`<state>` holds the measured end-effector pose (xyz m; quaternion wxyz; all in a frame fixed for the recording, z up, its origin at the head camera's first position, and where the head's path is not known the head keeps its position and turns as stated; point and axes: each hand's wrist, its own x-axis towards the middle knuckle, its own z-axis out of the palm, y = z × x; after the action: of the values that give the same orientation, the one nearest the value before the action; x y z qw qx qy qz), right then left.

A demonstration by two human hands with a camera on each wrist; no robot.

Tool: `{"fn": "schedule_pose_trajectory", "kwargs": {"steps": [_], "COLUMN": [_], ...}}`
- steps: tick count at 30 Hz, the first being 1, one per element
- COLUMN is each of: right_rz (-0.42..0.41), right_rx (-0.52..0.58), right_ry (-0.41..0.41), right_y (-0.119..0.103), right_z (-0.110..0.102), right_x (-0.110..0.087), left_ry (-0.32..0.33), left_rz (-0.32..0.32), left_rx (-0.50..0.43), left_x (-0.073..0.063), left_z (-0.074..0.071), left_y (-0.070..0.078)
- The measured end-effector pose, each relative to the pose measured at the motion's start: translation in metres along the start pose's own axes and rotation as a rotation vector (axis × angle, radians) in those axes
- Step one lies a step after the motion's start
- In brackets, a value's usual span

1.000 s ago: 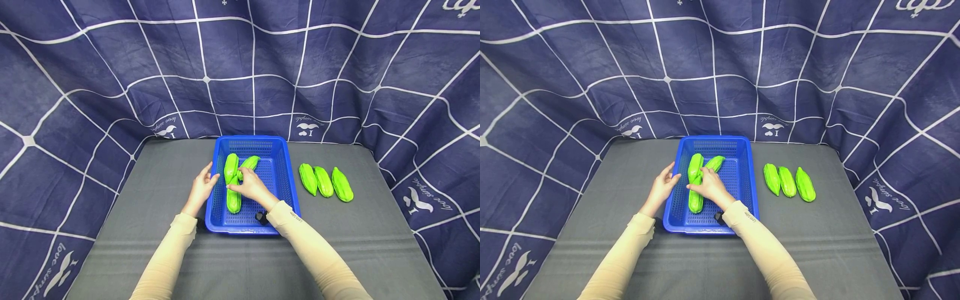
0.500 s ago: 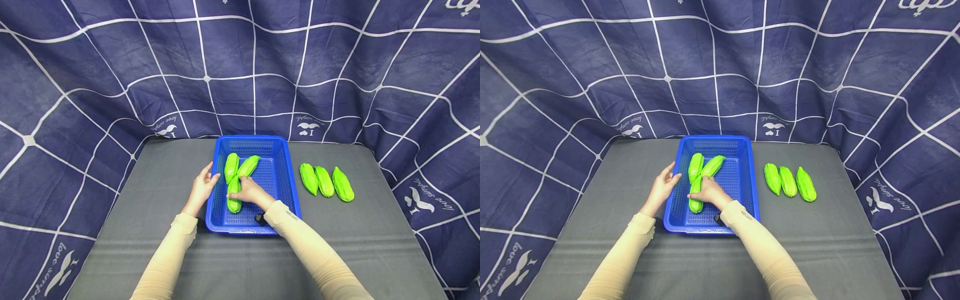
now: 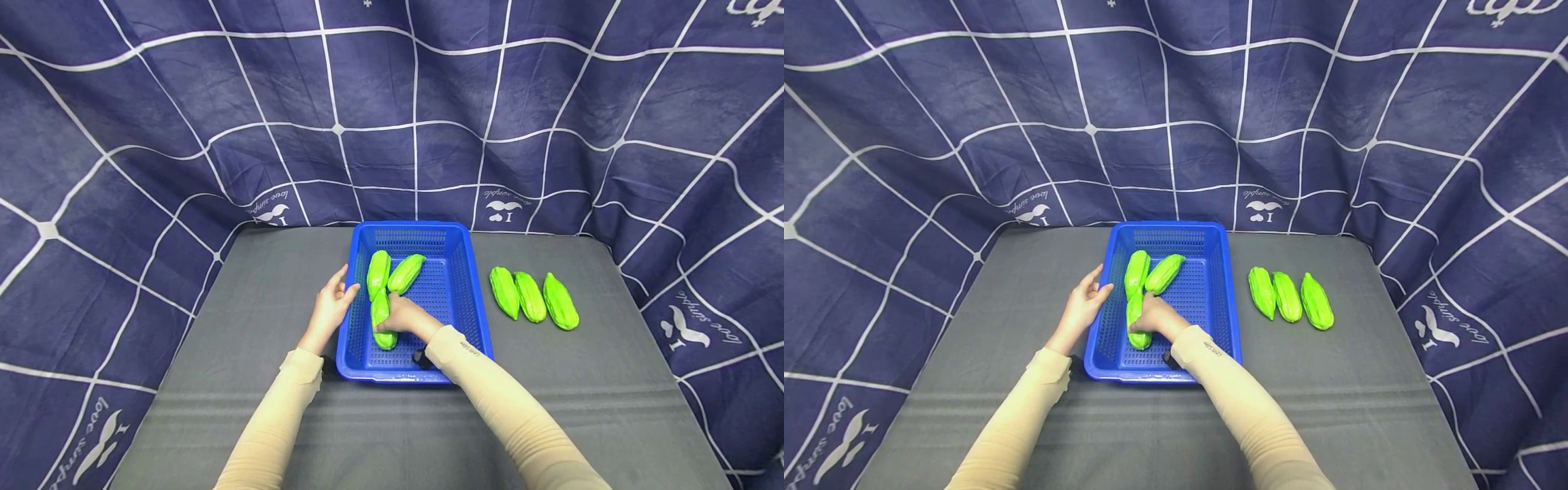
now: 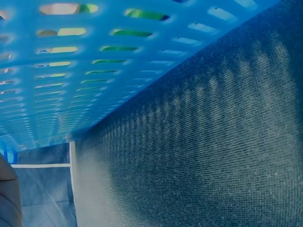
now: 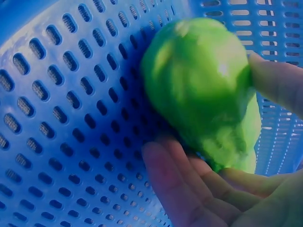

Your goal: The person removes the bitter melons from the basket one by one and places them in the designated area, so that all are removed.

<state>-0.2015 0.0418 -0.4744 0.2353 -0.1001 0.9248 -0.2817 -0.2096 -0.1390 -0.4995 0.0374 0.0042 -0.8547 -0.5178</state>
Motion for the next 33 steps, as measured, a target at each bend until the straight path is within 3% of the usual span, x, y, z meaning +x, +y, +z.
{"fn": "schedule_pose_trajectory", "kwargs": {"steps": [14,24,33], "right_rz": [0.021,0.004,-0.031], "right_rx": [0.165,0.220,0.206], "right_ry": [-0.075,-0.030,0.092], "right_y": [0.005,0.000,0.004], "right_z": [-0.009,-0.031,-0.046], "right_x": [-0.004,-0.015,-0.020], "left_ry": [-0.009,0.001,-0.002], "left_rz": [-0.004,0.012,-0.001], "left_rx": [-0.007,0.008,0.011], "left_x": [-0.001,-0.001,-0.001], "left_z": [0.000,0.001,0.001], "left_y": [0.001,0.001,0.001]}}
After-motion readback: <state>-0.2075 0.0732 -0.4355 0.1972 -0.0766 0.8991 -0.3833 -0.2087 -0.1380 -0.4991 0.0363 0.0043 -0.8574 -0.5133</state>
